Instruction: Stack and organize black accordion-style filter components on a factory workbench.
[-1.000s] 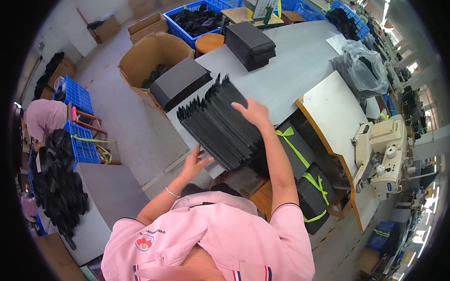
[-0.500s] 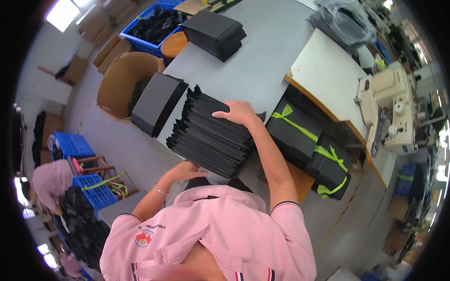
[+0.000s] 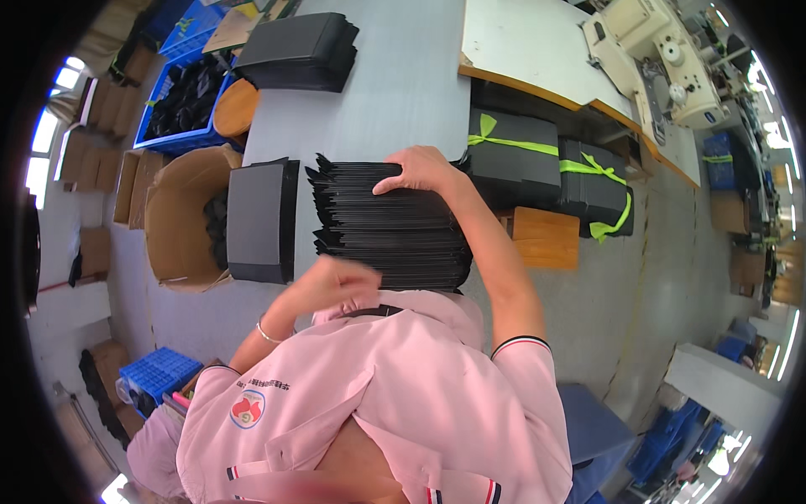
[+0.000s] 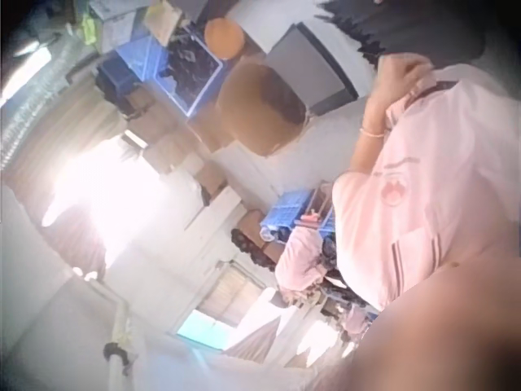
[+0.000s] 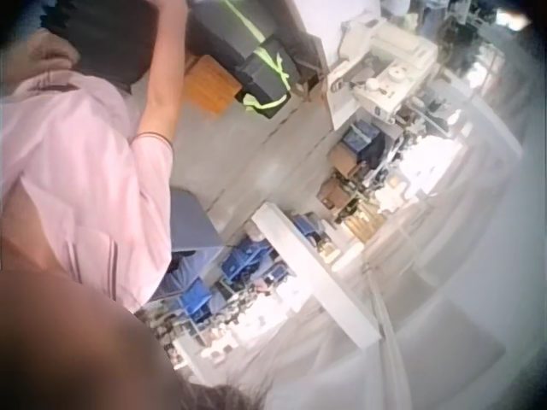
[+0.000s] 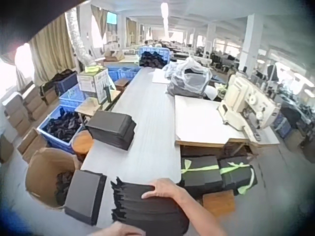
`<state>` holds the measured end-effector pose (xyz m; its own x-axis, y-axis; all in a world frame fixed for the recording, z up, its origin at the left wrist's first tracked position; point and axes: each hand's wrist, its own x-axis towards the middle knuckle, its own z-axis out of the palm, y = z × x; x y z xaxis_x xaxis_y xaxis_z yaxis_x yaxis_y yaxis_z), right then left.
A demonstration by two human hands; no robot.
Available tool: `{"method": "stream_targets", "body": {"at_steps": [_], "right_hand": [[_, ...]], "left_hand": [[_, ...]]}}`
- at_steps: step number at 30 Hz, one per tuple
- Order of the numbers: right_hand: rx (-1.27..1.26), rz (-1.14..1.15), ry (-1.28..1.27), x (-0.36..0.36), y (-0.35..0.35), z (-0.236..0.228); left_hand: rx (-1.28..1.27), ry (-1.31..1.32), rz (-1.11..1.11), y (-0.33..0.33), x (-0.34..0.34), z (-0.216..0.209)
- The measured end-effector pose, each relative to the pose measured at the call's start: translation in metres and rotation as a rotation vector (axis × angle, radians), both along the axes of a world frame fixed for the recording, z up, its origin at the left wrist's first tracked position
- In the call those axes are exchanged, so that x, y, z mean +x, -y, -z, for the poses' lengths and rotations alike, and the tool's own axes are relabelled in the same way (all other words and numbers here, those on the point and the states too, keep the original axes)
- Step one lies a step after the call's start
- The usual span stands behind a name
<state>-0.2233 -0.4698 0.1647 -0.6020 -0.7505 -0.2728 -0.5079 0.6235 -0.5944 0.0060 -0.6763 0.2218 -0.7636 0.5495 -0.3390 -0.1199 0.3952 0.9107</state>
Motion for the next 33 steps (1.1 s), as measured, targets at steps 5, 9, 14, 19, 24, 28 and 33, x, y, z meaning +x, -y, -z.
{"method": "stream_targets", "body": {"at_steps": [5, 9, 14, 19, 24, 28, 33], "right_hand": [[-0.025, -0.006, -0.291, 0.017, -0.004, 0.010], [-0.064, 0.266, -0.720, 0.083, -0.022, -0.005], [-0.050, 0.312, -0.557, 0.173, -0.055, -0.007], [0.004, 0.322, -0.602, 0.196, -0.050, -0.025], [-0.015, 0.230, -0.562, 0.201, -0.056, -0.004], [-0.092, 0.277, -0.475, 0.206, -0.067, -0.013], [-0.137, 0.430, -0.512, 0.222, -0.110, -0.030]], "left_hand": [[-0.356, -0.900, -0.513, -0.029, -0.094, 0.046], [-0.734, -0.815, -0.332, -0.039, -0.115, 0.063], [-0.752, -0.902, -0.283, -0.043, -0.106, 0.078], [-0.808, -0.930, -0.280, -0.049, -0.098, 0.082], [-0.812, -0.950, -0.271, -0.056, -0.083, 0.081], [-0.790, -0.940, -0.265, -0.056, -0.085, 0.077], [-0.814, -0.932, -0.272, -0.057, -0.090, 0.072]]}}
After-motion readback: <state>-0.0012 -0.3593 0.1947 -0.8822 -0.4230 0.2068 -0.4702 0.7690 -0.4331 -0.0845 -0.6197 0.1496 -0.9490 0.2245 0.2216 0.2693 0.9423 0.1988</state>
